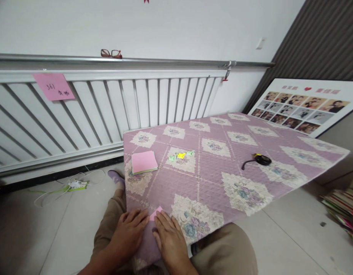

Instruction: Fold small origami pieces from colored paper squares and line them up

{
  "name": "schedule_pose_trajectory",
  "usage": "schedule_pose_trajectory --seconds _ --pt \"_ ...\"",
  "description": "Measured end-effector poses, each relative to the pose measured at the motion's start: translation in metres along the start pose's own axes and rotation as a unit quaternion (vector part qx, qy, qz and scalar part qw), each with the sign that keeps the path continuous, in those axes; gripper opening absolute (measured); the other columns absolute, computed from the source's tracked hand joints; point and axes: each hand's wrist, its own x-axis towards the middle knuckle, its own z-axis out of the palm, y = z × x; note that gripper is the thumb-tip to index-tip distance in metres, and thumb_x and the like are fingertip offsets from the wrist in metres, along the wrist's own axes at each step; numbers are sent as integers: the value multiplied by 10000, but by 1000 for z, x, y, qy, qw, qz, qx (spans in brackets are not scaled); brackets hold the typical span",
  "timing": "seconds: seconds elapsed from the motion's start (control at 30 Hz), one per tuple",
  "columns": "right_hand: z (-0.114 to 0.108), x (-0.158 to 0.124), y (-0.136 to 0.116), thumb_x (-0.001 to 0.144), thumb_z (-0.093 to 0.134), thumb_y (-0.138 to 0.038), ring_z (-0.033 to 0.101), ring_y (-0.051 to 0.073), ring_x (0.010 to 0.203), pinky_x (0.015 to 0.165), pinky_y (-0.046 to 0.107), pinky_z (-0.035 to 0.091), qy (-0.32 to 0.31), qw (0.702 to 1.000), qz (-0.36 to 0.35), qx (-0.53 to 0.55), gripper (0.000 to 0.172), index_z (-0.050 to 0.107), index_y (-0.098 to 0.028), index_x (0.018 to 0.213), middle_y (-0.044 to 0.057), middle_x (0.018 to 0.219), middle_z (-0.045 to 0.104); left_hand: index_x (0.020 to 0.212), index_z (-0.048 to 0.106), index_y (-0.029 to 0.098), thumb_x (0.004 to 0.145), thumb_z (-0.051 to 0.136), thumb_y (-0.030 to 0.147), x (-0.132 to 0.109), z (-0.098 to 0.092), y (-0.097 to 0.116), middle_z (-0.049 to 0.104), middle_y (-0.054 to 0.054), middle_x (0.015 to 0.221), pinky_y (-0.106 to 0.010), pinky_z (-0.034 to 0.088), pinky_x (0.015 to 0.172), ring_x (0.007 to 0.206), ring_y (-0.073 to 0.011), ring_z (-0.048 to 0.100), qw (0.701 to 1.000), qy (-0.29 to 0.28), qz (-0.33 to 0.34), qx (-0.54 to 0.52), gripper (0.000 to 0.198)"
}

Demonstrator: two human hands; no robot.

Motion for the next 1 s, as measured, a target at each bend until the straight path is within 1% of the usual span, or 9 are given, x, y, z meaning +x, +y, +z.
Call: schedule_pose_trajectory --seconds 0.1,0.23,0.37,0.47,0.57,0.7,0.77,0.93,1.0 --pt "-7 -3 2 877 517 -228 497 242 1247 1035 474 385 -16 999 27 -1 386 573 -250 1258 54 1335 557 1366 434 338 863 473 177 -5 -2 -6 426 -19 1446 -502 232 1049 1313 -272 325 1000 5 1 6 530" --pt "-15 -6 9 883 509 -220 517 233 1216 1018 434 387 3 999 36 13 356 594 -250 1227 52 1299 591 1292 511 318 863 493 191 -2 -8 -3 473 -25 1400 -455 272 1026 1278 -261 363 1000 14 -5 3 447" --pt "-27 4 8 864 550 -233 560 237 1107 951 408 410 6 998 57 34 311 607 -232 1170 65 1186 644 1068 620 241 864 525 230 12 -20 7 583 -33 1213 -373 321 980 1137 -227 464 998 34 -38 -33 225" --pt "-34 16 6 807 598 -204 574 241 1011 876 392 425 -1 996 85 42 337 590 -227 1143 60 1079 655 1048 598 209 869 516 245 23 -26 16 603 -41 1099 -347 346 933 1049 -215 497 995 32 -72 -56 200" --pt "-34 24 7 772 609 -180 572 235 978 848 374 418 4 994 90 54 313 580 -232 1079 43 1025 650 1042 601 222 881 494 246 31 -27 21 603 -33 1065 -348 340 911 1029 -215 501 993 29 -81 -77 195" --pt "-28 28 11 812 563 -197 584 209 862 772 334 428 38 992 99 70 159 554 -206 970 35 887 637 998 629 238 878 504 277 39 -25 22 603 -27 1044 -365 326 903 1028 -229 498 993 23 -90 -79 177" --pt "-26 27 10 820 554 -192 584 209 841 768 335 430 46 991 103 69 128 543 -198 948 36 862 628 1004 630 246 870 515 283 41 -24 20 599 -23 1052 -365 326 899 1034 -230 497 993 14 -93 -77 180" --pt "-30 23 1 796 607 -178 558 244 966 848 374 414 10 997 75 18 358 541 -207 1147 71 1031 621 1027 634 254 885 493 270 42 -25 19 599 -23 1060 -366 329 893 1033 -229 501 993 17 -89 -76 201" --pt "-31 23 -2 799 620 -203 546 258 983 849 384 410 -8 997 70 -16 391 550 -231 1183 70 1057 616 1023 638 252 894 481 264 42 -25 19 602 -26 1055 -366 332 885 1031 -229 503 993 18 -92 -69 204"
